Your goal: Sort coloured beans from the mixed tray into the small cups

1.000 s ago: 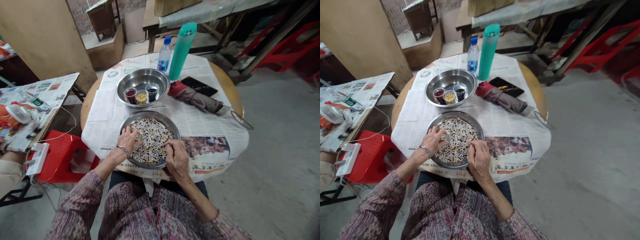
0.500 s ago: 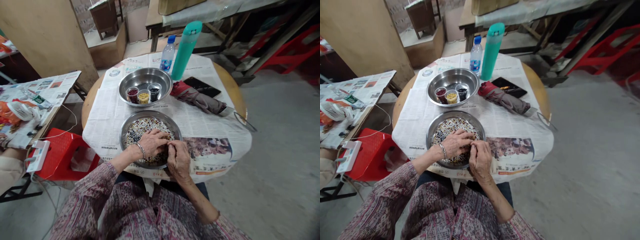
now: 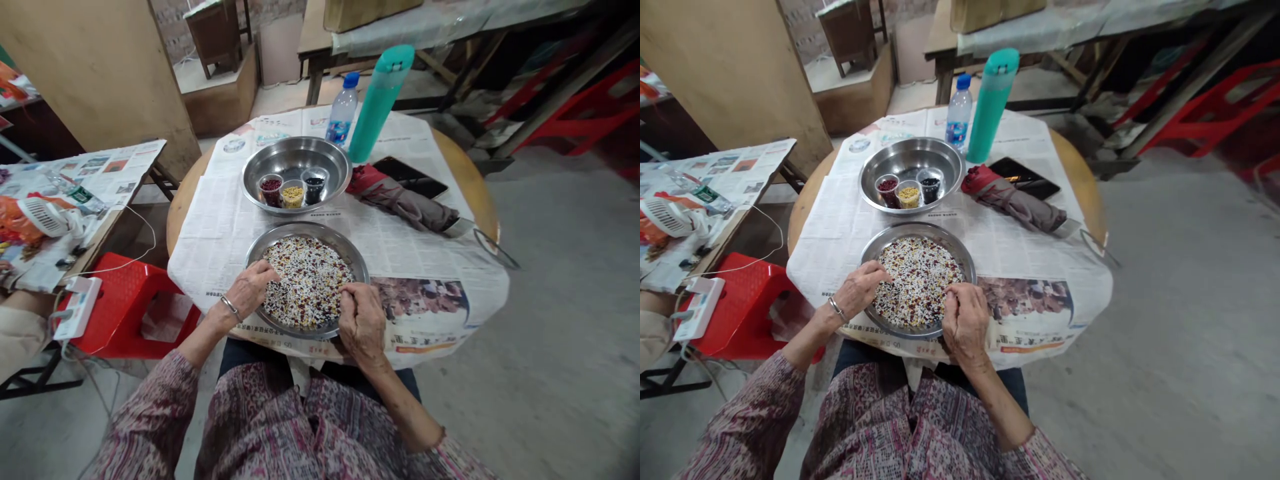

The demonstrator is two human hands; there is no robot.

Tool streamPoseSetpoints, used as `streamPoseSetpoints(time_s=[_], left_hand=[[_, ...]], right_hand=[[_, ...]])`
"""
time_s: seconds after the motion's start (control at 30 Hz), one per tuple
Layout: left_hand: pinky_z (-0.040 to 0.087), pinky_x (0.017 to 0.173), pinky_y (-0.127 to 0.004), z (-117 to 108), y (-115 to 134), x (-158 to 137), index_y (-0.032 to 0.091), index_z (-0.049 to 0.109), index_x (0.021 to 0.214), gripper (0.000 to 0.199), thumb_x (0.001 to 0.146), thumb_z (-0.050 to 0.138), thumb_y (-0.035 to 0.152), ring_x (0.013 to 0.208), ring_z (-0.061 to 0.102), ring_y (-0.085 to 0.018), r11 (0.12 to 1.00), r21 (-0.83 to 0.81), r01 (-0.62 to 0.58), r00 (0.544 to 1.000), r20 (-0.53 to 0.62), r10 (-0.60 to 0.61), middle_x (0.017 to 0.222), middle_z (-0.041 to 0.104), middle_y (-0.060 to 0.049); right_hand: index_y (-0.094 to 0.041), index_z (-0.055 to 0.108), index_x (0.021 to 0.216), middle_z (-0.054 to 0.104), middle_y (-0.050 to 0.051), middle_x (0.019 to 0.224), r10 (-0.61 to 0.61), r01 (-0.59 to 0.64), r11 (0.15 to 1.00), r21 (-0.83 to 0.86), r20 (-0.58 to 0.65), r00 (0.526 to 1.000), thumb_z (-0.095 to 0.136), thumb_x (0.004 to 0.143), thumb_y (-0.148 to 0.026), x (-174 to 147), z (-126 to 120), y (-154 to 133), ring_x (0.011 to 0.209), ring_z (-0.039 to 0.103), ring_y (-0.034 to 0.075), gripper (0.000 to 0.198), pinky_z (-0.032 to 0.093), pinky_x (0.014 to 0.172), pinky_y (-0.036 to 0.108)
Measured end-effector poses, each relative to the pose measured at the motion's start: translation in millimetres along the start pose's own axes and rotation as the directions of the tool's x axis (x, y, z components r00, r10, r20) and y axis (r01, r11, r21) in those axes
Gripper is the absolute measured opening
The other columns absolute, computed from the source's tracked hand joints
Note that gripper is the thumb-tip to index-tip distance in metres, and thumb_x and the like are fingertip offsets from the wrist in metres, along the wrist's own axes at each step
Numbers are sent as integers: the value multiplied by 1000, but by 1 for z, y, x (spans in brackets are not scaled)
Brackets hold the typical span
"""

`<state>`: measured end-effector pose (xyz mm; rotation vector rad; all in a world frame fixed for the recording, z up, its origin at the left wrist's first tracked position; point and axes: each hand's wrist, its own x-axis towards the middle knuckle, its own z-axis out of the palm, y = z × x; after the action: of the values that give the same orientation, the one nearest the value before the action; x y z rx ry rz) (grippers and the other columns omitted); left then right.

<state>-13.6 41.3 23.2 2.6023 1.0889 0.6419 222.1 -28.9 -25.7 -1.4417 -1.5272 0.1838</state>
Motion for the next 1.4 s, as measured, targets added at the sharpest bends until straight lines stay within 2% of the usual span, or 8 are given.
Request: streamPoseSetpoints(time_s=[0.33, 0.53, 0.63, 0.73, 0.93, 1.1, 1.23, 1.4], left_hand=[[47, 77, -33, 13, -2, -19, 19, 49, 72, 29, 93, 33, 7, 76, 51, -16, 977, -164, -134, 951, -300, 80, 78, 56, -4], [45, 79, -36, 15, -1, -21, 20, 47, 73, 26, 92, 33, 9, 80, 50, -18, 987, -141, -77, 939, -343, 24, 83, 56, -6], [45, 85, -38, 12, 2, -19, 19, 50, 82, 16, 87, 38, 9, 89, 51, -21, 991, -129, -34, 934, -358, -14, 88, 56, -7], [45, 86, -39, 12, 3, -18, 20, 49, 85, 8, 86, 45, 13, 90, 53, -21, 990, -138, 34, 931, -355, -81, 87, 57, -6], [44, 88, -37, 14, 1, -18, 20, 54, 79, 15, 93, 52, 25, 84, 56, -18, 984, -160, 74, 949, -290, -119, 81, 63, -3], [43, 91, -36, 15, -2, -18, 19, 59, 85, 13, 95, 51, 25, 92, 56, -17, 983, -172, 58, 961, -256, -102, 89, 66, -4], [41, 98, -39, 14, -2, -17, 19, 59, 86, 13, 95, 50, 23, 101, 55, -19, 986, -156, 59, 958, -269, -100, 102, 63, -7], [36, 105, -44, 13, 0, -16, 19, 56, 90, 10, 93, 47, 20, 119, 46, -24, 974, -135, 181, 932, -293, -214, 123, 54, -11]], right_hand=[[-23, 64, 92, 69, 4, 91, -276, 330, 903, -274, 218, 936, 55, 91, -22, 15, -13, -15, 94, 56, 22, 9, 28, 107, 52], [-27, 67, 101, 67, 2, 105, -562, 611, 767, 196, 664, 493, 56, 89, -17, 41, 6, -49, 103, 53, 21, 19, 36, 101, 44], [-25, 68, 98, 66, 5, 106, -598, 622, 736, 266, 686, 414, 55, 87, -13, 51, 26, -55, 107, 52, 22, 21, 39, 97, 45], [-23, 68, 93, 66, 6, 106, -592, 631, 739, 236, 675, 441, 51, 89, -13, 64, 40, -45, 106, 51, 22, 20, 41, 95, 44], [-21, 69, 94, 67, 9, 104, -365, 484, 871, -89, 543, 756, 52, 89, -17, 90, 40, 3, 102, 53, 25, 19, 44, 90, 44], [-18, 68, 105, 67, 12, 106, -225, 365, 896, -254, 449, 865, 52, 88, -19, 99, 51, 7, 100, 53, 27, 24, 43, 81, 40], [-17, 64, 114, 65, 13, 116, -242, 418, 863, -282, 496, 834, 53, 91, -26, 87, 66, -22, 102, 52, 28, 27, 42, 82, 41], [-19, 65, 100, 65, 9, 107, -385, 567, 820, -78, 657, 648, 53, 93, -26, 57, 51, -50, 101, 53, 24, 15, 44, 84, 39]])
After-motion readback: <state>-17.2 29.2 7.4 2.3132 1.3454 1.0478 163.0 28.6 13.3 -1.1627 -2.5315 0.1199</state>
